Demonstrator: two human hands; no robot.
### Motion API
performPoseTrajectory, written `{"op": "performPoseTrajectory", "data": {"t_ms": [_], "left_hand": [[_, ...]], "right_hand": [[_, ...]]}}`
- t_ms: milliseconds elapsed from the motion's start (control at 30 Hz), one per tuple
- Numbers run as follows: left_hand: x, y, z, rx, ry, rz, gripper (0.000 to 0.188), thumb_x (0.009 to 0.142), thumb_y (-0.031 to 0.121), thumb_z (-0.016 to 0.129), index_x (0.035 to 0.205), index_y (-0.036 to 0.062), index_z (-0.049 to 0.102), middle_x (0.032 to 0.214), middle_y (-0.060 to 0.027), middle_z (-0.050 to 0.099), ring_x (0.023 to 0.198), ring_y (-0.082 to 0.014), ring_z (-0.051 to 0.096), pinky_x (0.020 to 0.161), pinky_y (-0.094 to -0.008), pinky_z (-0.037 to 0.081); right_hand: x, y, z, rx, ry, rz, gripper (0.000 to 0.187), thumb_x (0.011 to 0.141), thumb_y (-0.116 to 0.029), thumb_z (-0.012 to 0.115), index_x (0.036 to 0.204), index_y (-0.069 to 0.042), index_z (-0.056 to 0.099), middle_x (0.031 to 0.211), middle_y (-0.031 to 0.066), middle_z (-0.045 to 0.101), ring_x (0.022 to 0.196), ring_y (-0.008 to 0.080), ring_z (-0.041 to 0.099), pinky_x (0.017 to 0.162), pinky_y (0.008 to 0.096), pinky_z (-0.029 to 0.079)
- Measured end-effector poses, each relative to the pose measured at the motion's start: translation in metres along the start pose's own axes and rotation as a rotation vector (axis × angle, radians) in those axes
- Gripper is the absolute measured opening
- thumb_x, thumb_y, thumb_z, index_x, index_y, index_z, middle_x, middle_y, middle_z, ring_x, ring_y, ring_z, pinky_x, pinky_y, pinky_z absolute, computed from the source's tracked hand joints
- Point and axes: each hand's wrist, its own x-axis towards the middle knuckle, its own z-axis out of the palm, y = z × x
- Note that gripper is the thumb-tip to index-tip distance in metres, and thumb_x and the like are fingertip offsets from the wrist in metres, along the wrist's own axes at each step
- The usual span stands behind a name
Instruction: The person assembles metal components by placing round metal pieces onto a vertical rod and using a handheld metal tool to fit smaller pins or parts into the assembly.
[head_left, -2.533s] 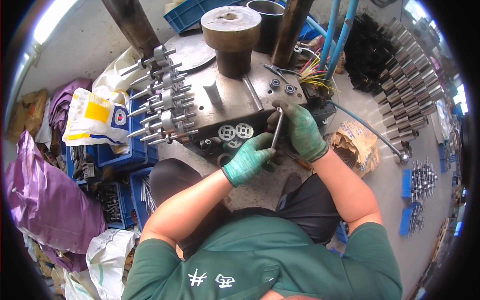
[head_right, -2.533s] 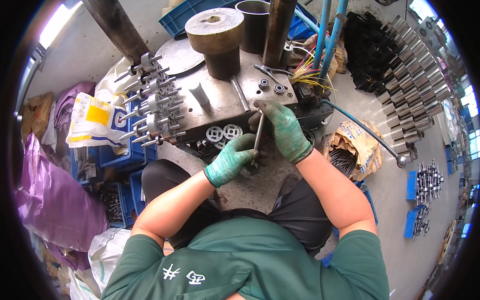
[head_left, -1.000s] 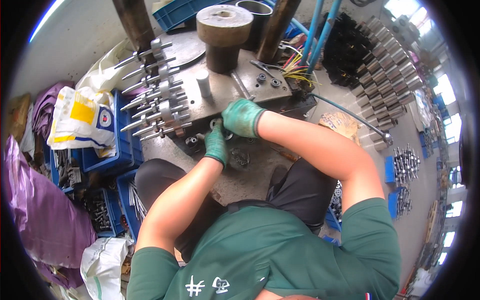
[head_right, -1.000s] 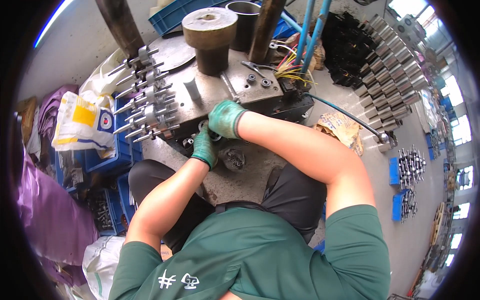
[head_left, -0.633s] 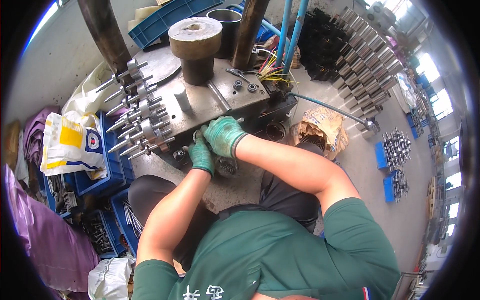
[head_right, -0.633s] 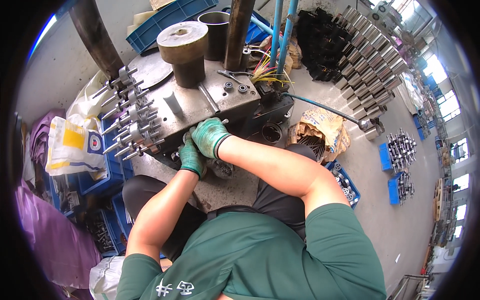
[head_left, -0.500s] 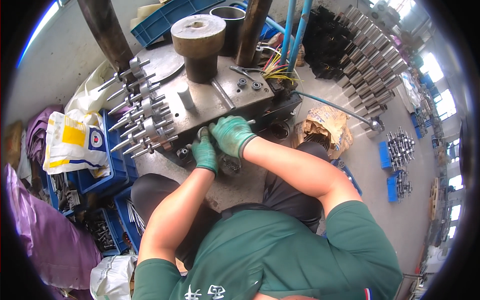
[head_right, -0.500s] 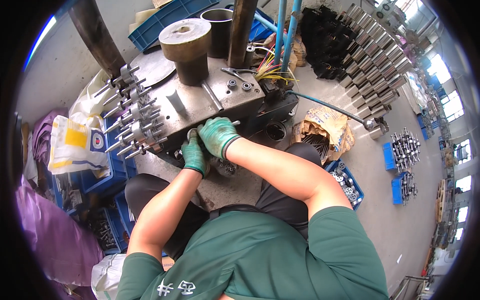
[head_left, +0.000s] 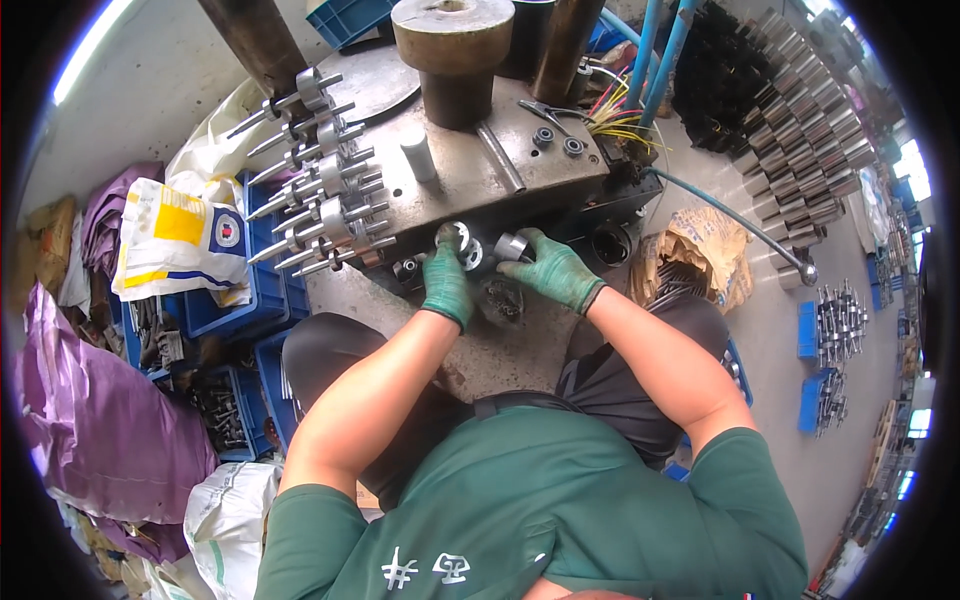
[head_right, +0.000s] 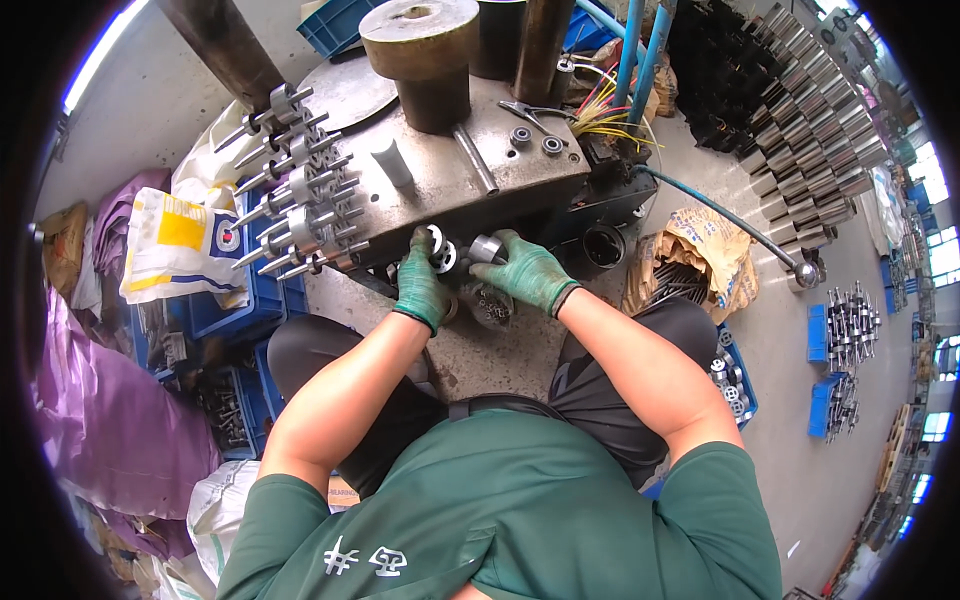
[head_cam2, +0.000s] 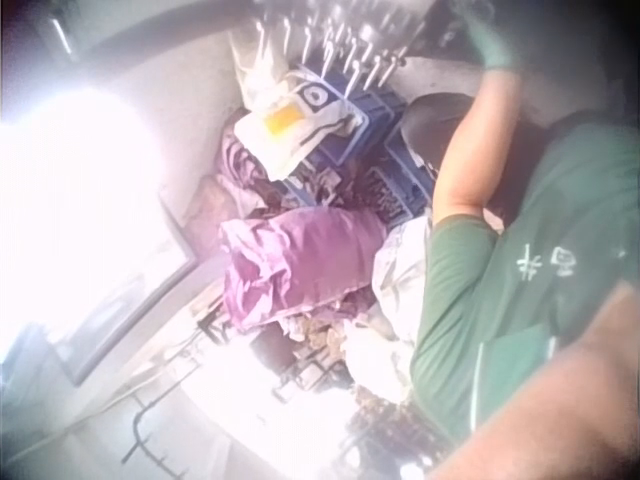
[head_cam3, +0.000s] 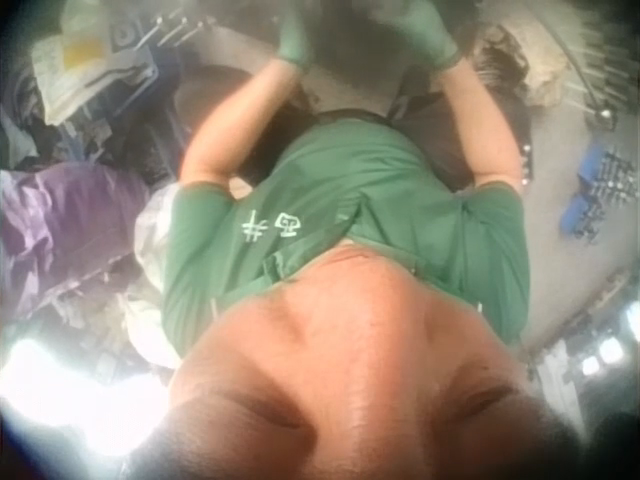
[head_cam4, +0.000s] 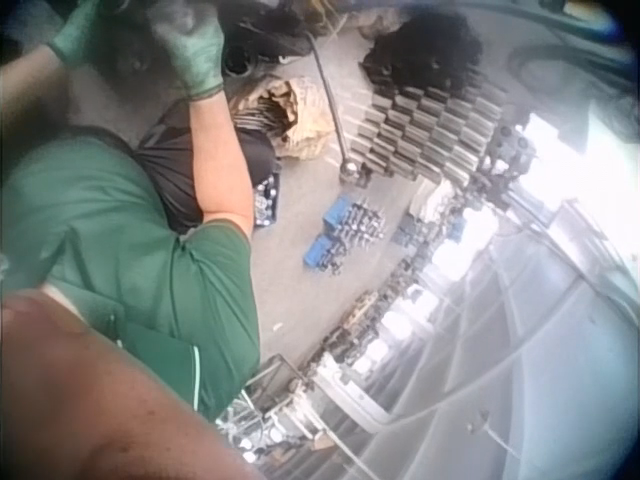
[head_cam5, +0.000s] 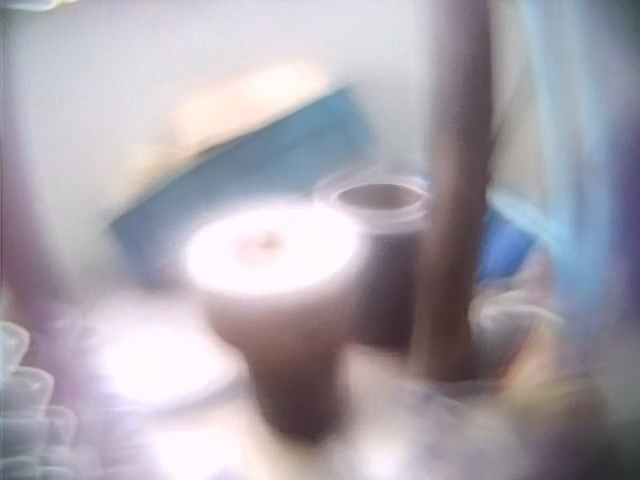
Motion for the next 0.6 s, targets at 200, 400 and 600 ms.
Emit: {"op": "performPoseTrajectory", "data": {"t_ms": [200,400,600], "left_hand": [[0.002,-0.008,0.005,-0.027,0.089,-0.011,0.044,0.099,0.056,0.069,0.115,0.0146,0.066,0.102,-0.0079,0.071,0.090,-0.0286,0.072,0.079,-0.0396,0.062],[0.010,-0.009,-0.006,0.041,0.013,-0.021,0.041,0.097,0.057,0.071,0.116,0.0205,0.066,0.102,-0.0051,0.071,0.093,-0.0276,0.070,0.090,-0.0505,0.059],[-0.011,-0.008,-0.017,0.118,-0.001,-0.085,0.062,0.096,0.069,0.063,0.133,0.0191,0.062,0.122,-0.0061,0.070,0.109,-0.0284,0.068,0.107,-0.0537,0.049]], "right_hand": [[-0.009,0.017,0.017,0.546,0.035,0.158,0.050,0.091,-0.036,0.082,0.123,-0.002,0.068,0.098,0.0052,0.073,0.074,0.0129,0.066,0.064,0.0301,0.054],[-0.035,0.011,-0.039,0.994,0.034,-0.075,0.042,0.095,-0.037,0.076,0.117,-0.005,0.062,0.092,0.0002,0.066,0.060,0.0073,0.061,0.051,0.0227,0.044],[-0.041,-0.008,-0.058,0.779,-0.054,-0.109,0.053,0.085,-0.028,0.083,0.125,-0.002,0.059,0.099,0.0047,0.066,0.077,0.0098,0.064,0.068,0.0262,0.052]]}}
